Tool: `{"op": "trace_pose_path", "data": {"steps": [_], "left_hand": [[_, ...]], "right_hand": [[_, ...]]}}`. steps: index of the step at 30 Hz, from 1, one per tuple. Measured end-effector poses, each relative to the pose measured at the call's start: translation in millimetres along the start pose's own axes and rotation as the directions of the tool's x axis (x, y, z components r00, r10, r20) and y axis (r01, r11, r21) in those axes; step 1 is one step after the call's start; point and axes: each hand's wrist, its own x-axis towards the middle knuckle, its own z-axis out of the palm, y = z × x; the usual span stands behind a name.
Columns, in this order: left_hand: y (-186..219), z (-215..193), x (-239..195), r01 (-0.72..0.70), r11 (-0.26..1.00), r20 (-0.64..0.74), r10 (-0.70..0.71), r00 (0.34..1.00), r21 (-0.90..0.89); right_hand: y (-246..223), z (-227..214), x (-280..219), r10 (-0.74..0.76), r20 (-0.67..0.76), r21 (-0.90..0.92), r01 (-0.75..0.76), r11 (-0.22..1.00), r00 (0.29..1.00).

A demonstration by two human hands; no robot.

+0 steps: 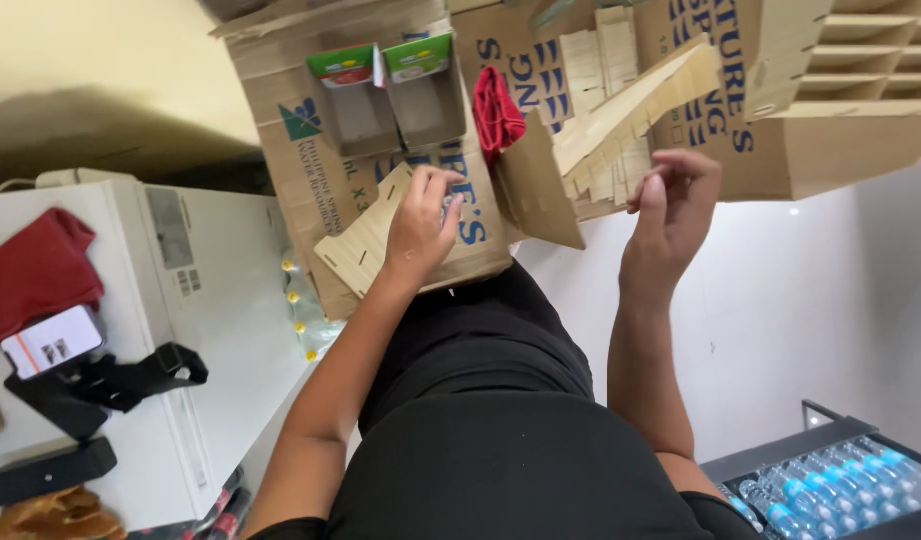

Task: Assembling small wooden display shelves by fitting precut pieces together.

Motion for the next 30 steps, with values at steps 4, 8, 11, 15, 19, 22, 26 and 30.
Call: {"op": "trace_pose_path", "data": {"steps": [4, 8, 11, 15, 19, 22, 26, 30], "left_hand": [[5.5, 19.6, 49.6, -0.139, 0.99, -0.009, 0.139, 0.99, -0.026], [2.8, 41.1, 101.6, -0.296, 0.939, 0.031, 0.295, 0.955, 0.175], [1.3, 56.3, 131.4, -0.366, 0.889, 0.133, 0.342, 0.93, 0.276], [-24.8, 89.7, 156.4, -0.349, 0.869, 0.284, 0.257, 0.924, 0.352], [-56.9, 132.8, 176.8, -0.341, 0.78, 0.374, 0.148, 0.915, 0.524], [-65.4, 151.5, 193.1, -0.401, 0.611, 0.508, -0.002, 0.861, 0.682], [-114.9, 186.0, 201.8, -0.365, 0.594, 0.604, -0.266, 0.751, 0.717], [-105.6, 166.6, 207.4, -0.386, 0.687, 0.615, -0.112, 0.781, 0.616]], "right_hand": [[6.1, -13.9, 29.9, 0.151, 0.039, 0.055, -0.153, 0.987, 0.988], [6.9, -13.5, 52.3, 0.034, 0.348, -0.359, 0.1, 0.928, 0.937], [17.6, -9.7, 61.6, -0.034, 0.487, -0.43, 0.273, 0.86, 0.873], [32.7, -10.6, 66.8, -0.093, 0.492, -0.458, 0.348, 0.818, 0.866], [53.9, -17.3, 78.4, -0.162, 0.519, -0.471, 0.439, 0.765, 0.839], [58.8, -19.1, 87.3, -0.267, 0.545, -0.43, 0.539, 0.724, 0.794], [55.5, -15.9, 102.0, -0.349, 0.591, -0.369, 0.629, 0.685, 0.727], [71.2, -16.5, 103.2, -0.331, 0.634, -0.271, 0.602, 0.751, 0.699]]}}
